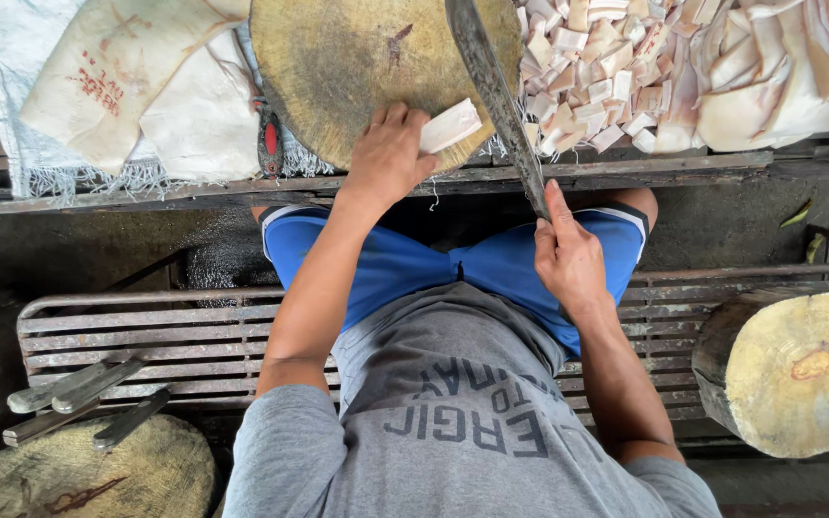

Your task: The person slices large sheets of white animal hide into smaller rectangular pieces and thin strips using a large cleaver on a wooden block.

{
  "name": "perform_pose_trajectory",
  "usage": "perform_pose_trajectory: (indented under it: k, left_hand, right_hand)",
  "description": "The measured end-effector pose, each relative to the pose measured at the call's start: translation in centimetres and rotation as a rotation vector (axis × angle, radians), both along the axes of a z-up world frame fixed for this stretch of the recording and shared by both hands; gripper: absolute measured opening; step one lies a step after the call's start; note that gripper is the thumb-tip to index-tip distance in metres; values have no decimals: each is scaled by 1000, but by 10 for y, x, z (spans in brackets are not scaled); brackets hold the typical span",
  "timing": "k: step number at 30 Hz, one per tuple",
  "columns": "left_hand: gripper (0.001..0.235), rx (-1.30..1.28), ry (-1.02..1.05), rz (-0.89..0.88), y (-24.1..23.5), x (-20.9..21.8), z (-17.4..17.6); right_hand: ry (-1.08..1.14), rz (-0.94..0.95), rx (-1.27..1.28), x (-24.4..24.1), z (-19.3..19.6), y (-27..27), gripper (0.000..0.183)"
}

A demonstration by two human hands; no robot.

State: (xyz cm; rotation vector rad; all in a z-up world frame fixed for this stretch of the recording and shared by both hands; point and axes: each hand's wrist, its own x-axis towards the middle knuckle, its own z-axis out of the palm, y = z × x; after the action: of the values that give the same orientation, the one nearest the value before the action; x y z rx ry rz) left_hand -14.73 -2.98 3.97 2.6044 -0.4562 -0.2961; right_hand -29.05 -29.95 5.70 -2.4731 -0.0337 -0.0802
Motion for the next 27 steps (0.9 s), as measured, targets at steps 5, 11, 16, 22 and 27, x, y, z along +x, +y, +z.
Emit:
perform_pose_trajectory:
  k: [5, 11, 16, 22, 27]
  left_hand:
    - [62, -70, -91, 23, 8, -17, 0]
    - [54, -28, -113, 53, 18, -28, -5]
    - [54, -105, -161, 56, 17, -30, -19]
    - [51, -194, -151, 85, 9, -30, -25]
    - [50, -150, -189, 54, 15, -33, -20]
  right_hand:
    - [-276, -5, 148, -21, 27, -14, 55]
    - [-364, 92, -152, -4, 3, 2, 64]
    - [-105, 190, -153, -8, 14, -7, 65]
    - [-216, -136, 213, -23, 39, -19, 53]
    - [-138, 188, -253, 4, 8, 12, 64]
